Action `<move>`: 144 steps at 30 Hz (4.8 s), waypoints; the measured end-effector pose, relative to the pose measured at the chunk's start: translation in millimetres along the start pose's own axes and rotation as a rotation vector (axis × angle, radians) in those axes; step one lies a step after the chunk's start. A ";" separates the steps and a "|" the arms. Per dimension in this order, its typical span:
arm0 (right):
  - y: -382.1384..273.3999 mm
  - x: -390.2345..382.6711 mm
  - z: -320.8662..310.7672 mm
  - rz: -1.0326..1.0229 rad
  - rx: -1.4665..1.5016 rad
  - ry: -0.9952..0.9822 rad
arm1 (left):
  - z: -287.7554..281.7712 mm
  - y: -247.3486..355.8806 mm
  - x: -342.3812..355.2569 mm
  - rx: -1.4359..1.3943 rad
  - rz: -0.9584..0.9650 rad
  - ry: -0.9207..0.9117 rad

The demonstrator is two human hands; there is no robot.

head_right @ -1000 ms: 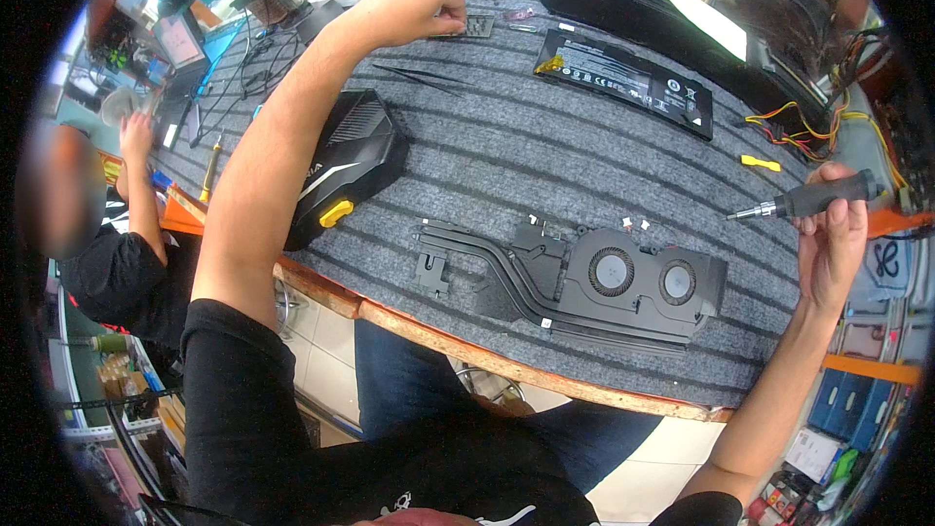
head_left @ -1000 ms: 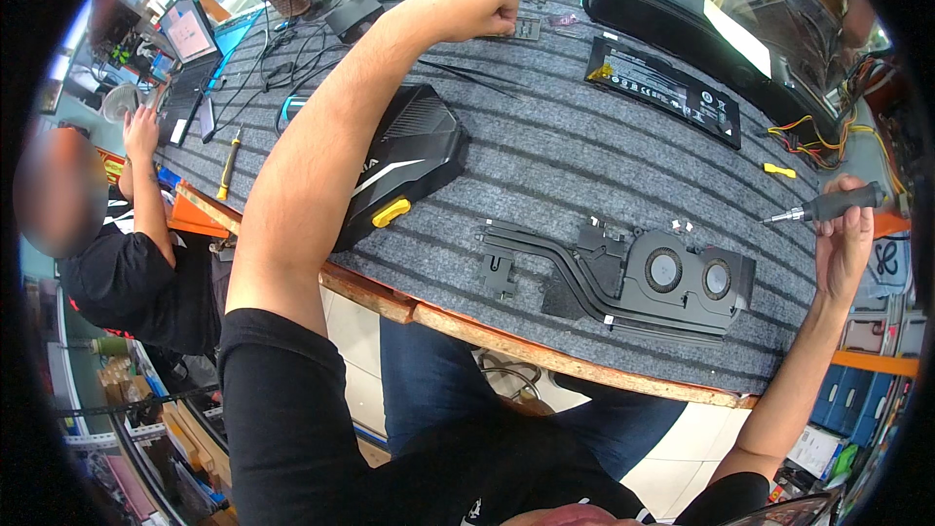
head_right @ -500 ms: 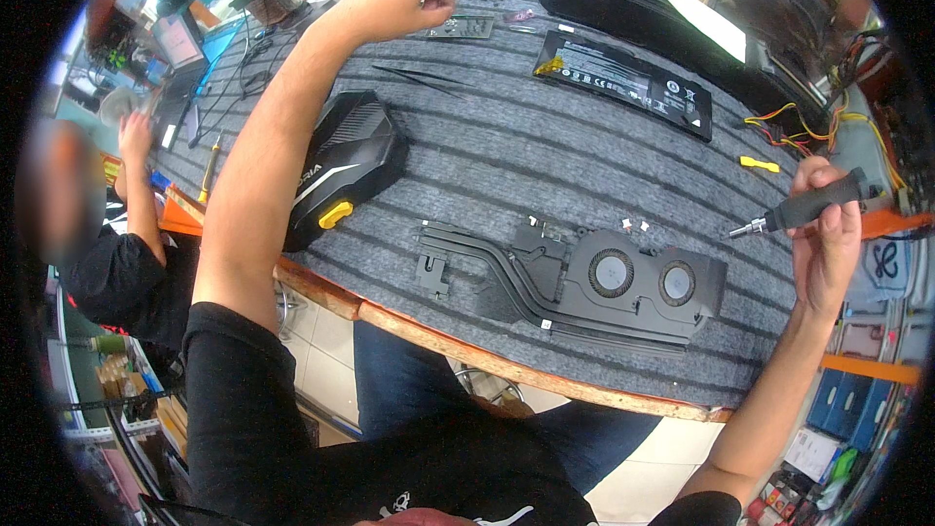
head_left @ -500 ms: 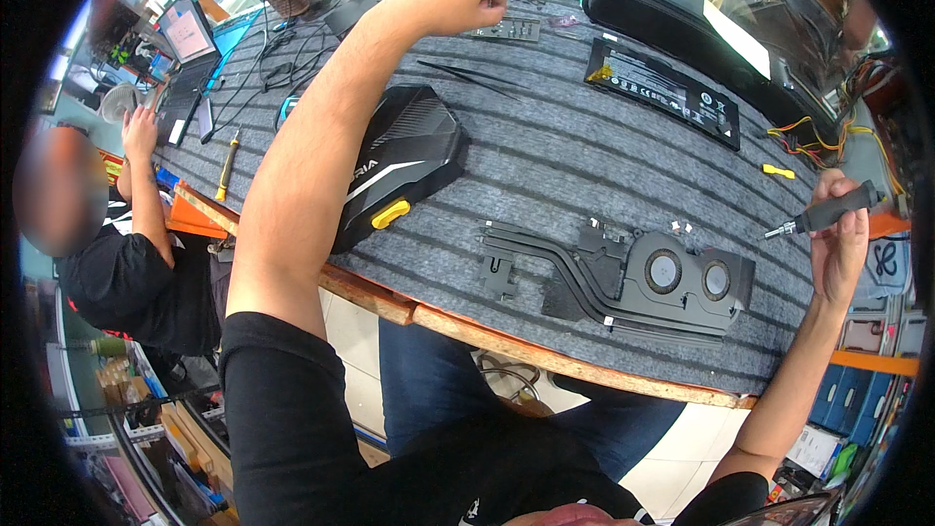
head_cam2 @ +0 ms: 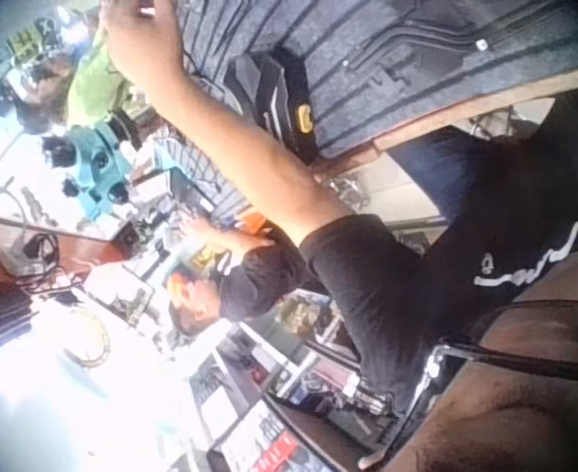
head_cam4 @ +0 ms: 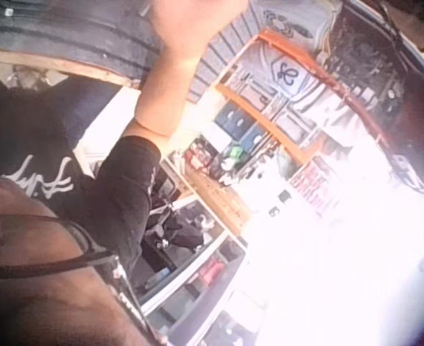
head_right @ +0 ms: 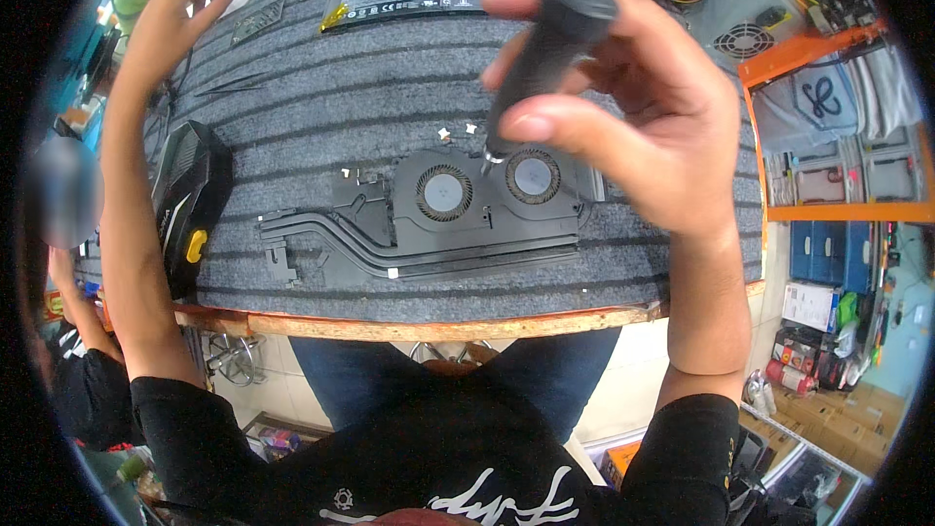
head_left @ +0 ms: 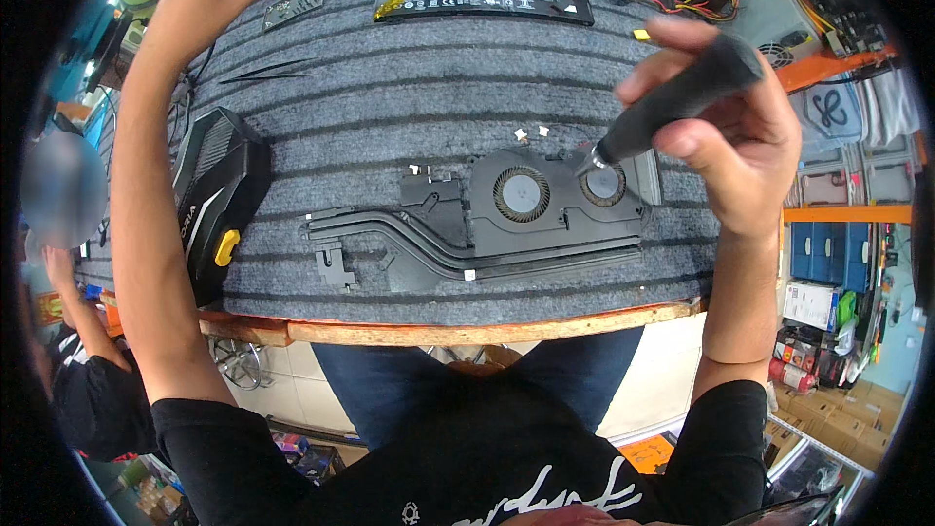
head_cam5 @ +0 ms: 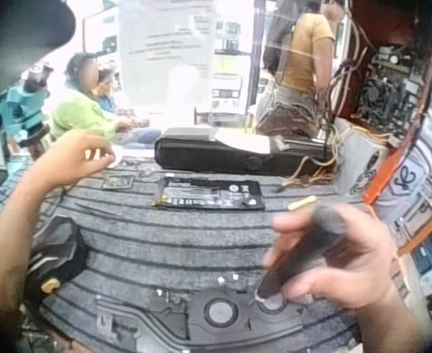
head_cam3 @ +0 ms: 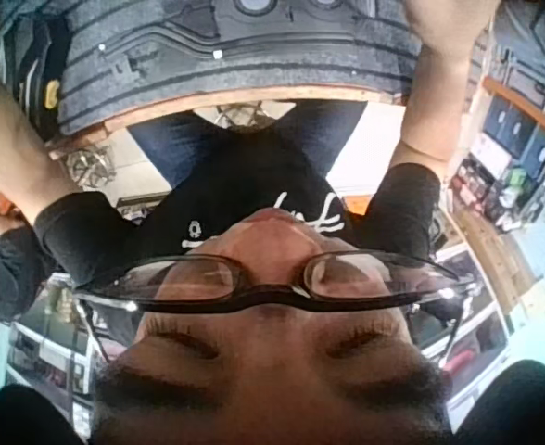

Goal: The person unscrews several small screws from a laptop cooling fan assembly using a precision screwdriver, then lifts a component and brushes it with a small tool.

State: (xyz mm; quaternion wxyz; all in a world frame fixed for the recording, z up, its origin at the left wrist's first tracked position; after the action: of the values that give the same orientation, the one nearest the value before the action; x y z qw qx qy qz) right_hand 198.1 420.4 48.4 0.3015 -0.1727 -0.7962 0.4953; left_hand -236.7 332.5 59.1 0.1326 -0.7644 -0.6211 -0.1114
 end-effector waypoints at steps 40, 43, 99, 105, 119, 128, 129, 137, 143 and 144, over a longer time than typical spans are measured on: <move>10.2 21.0 28.5 -0.314 -0.071 0.028 | 26.7 222.7 -39.5 -0.556 0.273 -0.176; 7.3 20.6 27.3 -0.323 -0.102 0.040 | 23.9 224.0 -38.8 -0.533 0.275 -0.151; 12.3 28.0 58.2 -0.261 -0.028 0.135 | 28.2 228.6 -45.0 -0.445 0.285 -0.158; 9.8 23.6 37.9 -0.462 0.050 -0.132 | 26.6 229.5 -40.6 -0.445 0.300 -0.161; 12.0 22.3 36.2 -0.395 -0.064 -0.110 | 25.0 229.4 -40.3 -0.457 0.311 -0.136; 5.4 21.5 36.9 -0.139 -0.068 0.070 | 25.5 228.1 -42.2 -0.464 0.306 -0.139; 19.2 21.7 31.1 -0.258 -0.017 -0.040 | 26.1 228.9 -39.7 -0.474 0.309 -0.146; -1.9 20.1 55.4 -0.159 -0.123 0.200 | 27.0 228.0 -41.3 -0.479 0.301 -0.136; -1.9 15.8 53.8 -0.142 -0.256 0.247 | 24.4 228.2 -42.5 -0.470 0.279 -0.118; 6.5 15.6 38.9 -0.171 -0.186 0.120 | 22.0 230.1 -39.0 -0.476 0.292 -0.076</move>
State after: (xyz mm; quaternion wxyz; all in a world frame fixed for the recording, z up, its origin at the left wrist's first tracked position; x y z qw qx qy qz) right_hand 160.8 405.7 34.7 0.3723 -0.1607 -0.8310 0.3808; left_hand -19.3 259.7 10.5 -0.0593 -0.8592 -0.4651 -0.2050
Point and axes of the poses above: each hand's wrist, its own x-axis towards the middle knuckle, its own z-axis out of the palm, y = z × x, the point moved 3 cm from there along x, towards the middle knuckle, and after that the axes turned 11 degrees about z, right-handed, at the moved point
